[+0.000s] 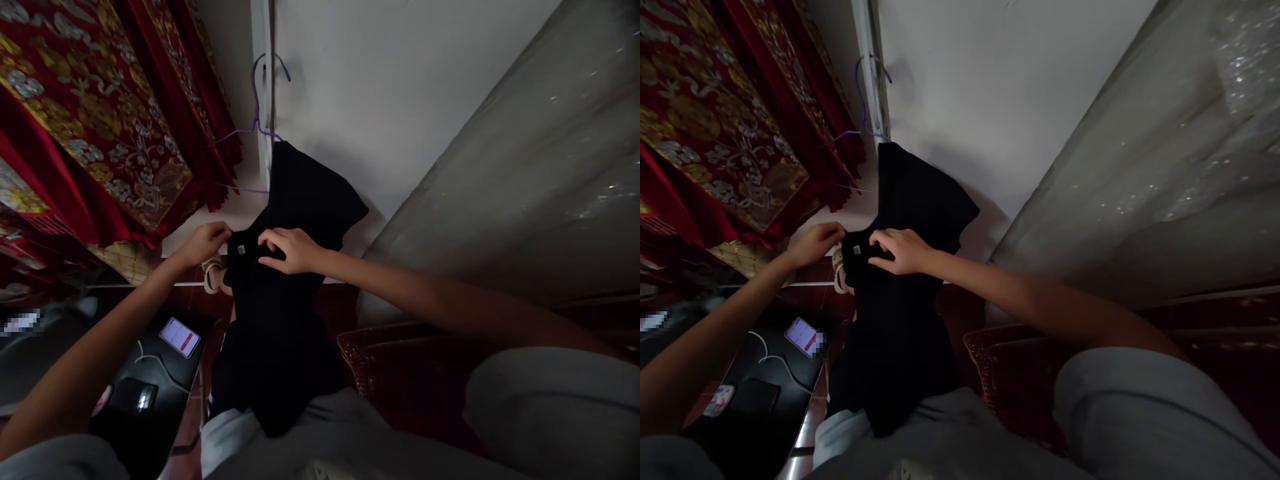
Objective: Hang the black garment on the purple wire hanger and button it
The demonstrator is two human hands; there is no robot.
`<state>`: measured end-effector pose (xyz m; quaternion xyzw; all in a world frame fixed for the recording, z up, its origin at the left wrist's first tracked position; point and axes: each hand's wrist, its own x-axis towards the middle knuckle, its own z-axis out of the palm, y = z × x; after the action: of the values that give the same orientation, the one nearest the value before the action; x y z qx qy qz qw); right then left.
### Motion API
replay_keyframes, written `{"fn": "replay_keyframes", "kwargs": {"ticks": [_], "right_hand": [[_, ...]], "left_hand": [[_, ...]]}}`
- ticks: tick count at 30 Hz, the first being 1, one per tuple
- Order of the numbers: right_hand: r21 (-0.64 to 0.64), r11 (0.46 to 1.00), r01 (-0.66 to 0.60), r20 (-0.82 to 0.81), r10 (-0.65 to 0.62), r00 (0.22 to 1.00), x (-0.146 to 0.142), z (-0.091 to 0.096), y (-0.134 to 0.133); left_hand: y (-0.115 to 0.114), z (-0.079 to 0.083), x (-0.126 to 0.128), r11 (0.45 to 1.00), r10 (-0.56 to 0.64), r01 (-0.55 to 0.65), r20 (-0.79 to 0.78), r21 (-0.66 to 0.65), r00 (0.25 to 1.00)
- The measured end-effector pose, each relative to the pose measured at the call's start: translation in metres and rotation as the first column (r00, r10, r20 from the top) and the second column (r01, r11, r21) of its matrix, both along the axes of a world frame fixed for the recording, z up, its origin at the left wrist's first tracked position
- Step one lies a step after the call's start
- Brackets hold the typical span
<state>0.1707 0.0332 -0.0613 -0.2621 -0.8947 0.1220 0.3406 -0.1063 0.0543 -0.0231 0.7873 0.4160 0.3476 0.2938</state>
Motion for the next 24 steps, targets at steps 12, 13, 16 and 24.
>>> {"fn": "replay_keyframes", "kwargs": {"ticks": [12, 13, 16, 24], "right_hand": [[-0.434, 0.885, -0.167, -0.363, -0.002, 0.932, -0.025, 0.049, -0.040], [-0.466, 0.870, -0.162, -0.244, 0.049, 0.968, -0.018, 0.057, -0.046], [-0.558, 0.829, -0.032, 0.296, 0.235, 0.926, 0.002, 0.083, -0.063], [-0.196, 0.930, 0.311, 0.257, -0.257, 0.932, 0.022, 0.101, -0.005]], "left_hand": [[-0.032, 0.031, 0.084, 0.965, -0.247, 0.221, 0.219, 0.139, 0.944], [-0.025, 0.019, 0.085, 0.957, -0.278, 0.264, 0.122, 0.125, 0.953], [-0.012, -0.021, 0.089, 0.916, -0.331, 0.375, -0.258, 0.142, 0.908], [-0.010, -0.058, 0.061, 0.958, -0.244, 0.287, -0.469, 0.020, 0.849]]}}
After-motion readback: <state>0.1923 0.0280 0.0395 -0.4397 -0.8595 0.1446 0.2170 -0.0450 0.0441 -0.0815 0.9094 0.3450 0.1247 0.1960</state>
